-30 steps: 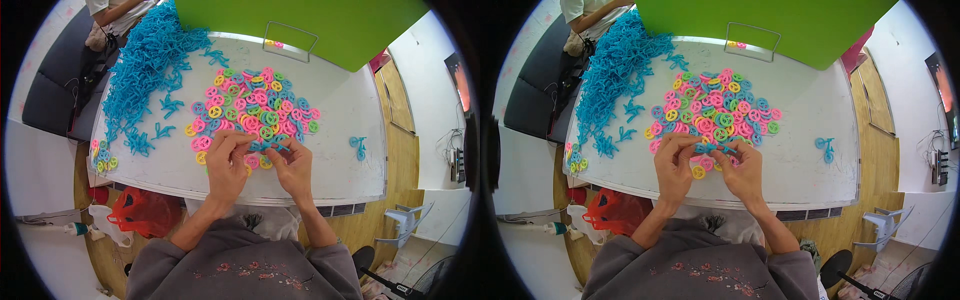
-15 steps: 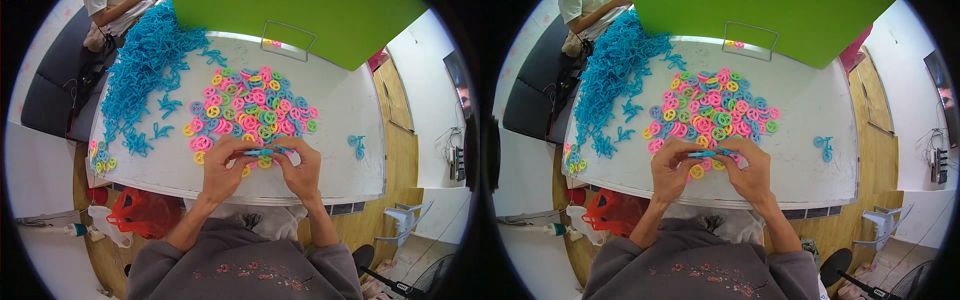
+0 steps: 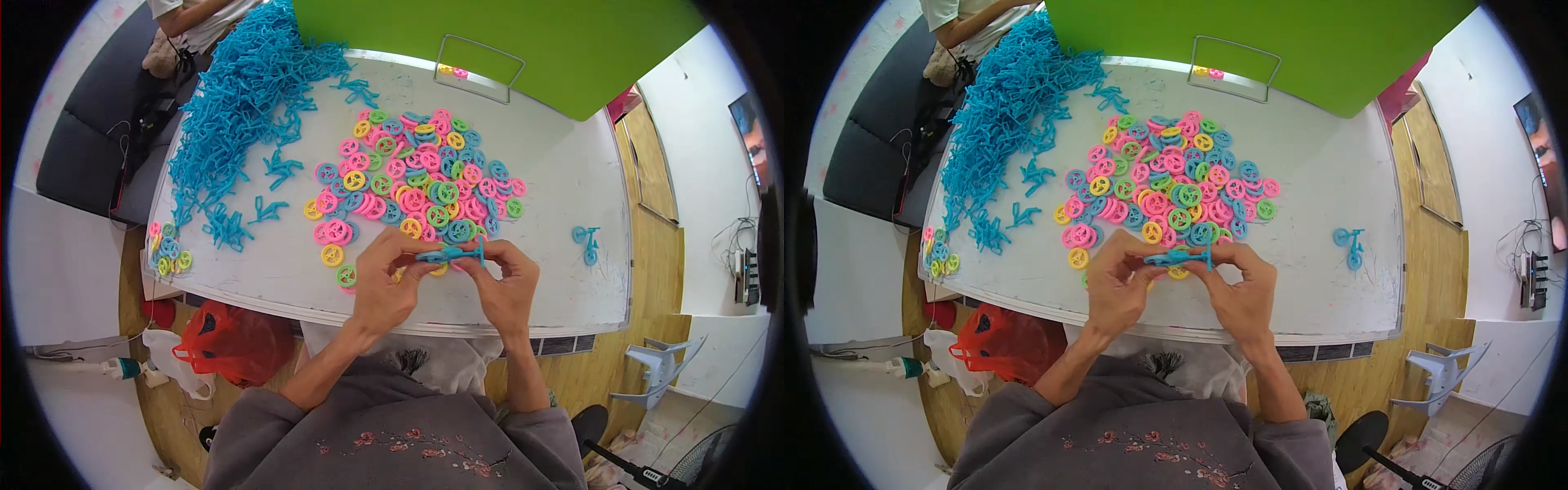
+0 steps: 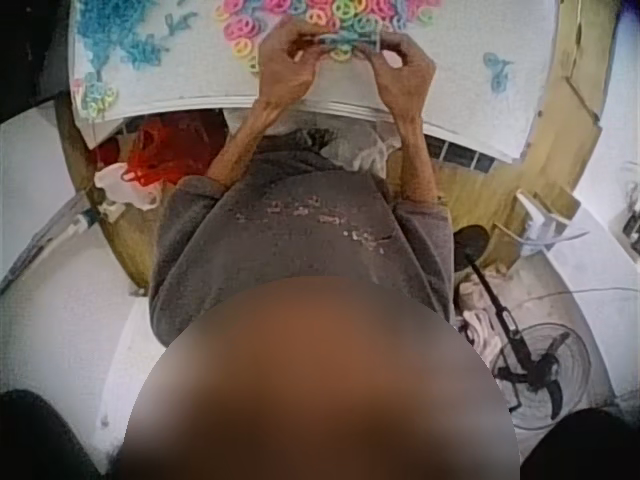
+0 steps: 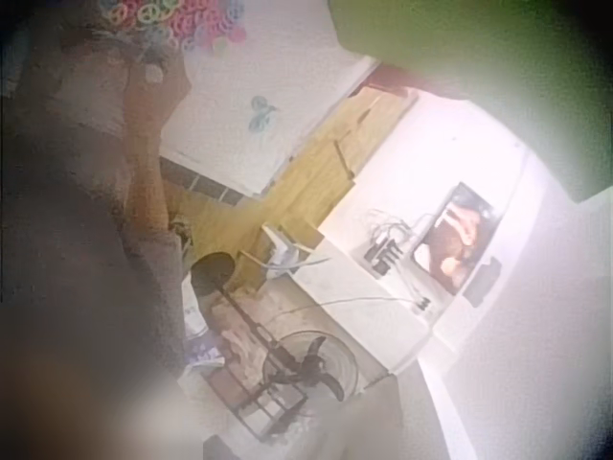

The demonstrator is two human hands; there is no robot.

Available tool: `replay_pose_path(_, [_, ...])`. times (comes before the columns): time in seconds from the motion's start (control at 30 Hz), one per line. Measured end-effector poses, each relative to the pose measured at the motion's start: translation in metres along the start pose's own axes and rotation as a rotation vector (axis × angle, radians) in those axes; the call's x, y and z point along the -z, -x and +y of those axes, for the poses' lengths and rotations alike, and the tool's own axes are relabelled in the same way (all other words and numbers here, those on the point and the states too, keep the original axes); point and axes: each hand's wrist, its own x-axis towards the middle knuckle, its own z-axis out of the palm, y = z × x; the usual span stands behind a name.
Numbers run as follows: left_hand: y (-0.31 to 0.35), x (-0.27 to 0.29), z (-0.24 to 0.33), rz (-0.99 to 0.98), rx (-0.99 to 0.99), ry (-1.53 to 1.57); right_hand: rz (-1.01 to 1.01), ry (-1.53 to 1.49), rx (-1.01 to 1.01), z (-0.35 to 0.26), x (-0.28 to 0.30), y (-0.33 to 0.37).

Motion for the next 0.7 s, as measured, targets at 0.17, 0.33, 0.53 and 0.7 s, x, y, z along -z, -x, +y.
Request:
replay_pose_path(0.17, [-0.004, 0.01, 0.03, 0.001, 0.006, -0.258, 0.198, -0.128, -0.097, 0.024, 0.048, 0.003])
replay_pose_path(0.33, [-0.024, 0.108, 0.023, 0.422, -0.267, -1.188, 0.334, 0.248, -0.211, 0.068, 0.165, -0.001])
replay_pose_path(0.53, [-0.027, 0.144, 0.015, 0.285, -0.163, -1.367, 0.518, 0.822, -0.191, 0.075, 0.164, -0.001])
replay_pose_path(0.7, [-0.034, 0.138, 0.014, 0.206, -0.191, -1.296, 0.642, 0.785, -0.058, 0.046, 0.125, -0.008])
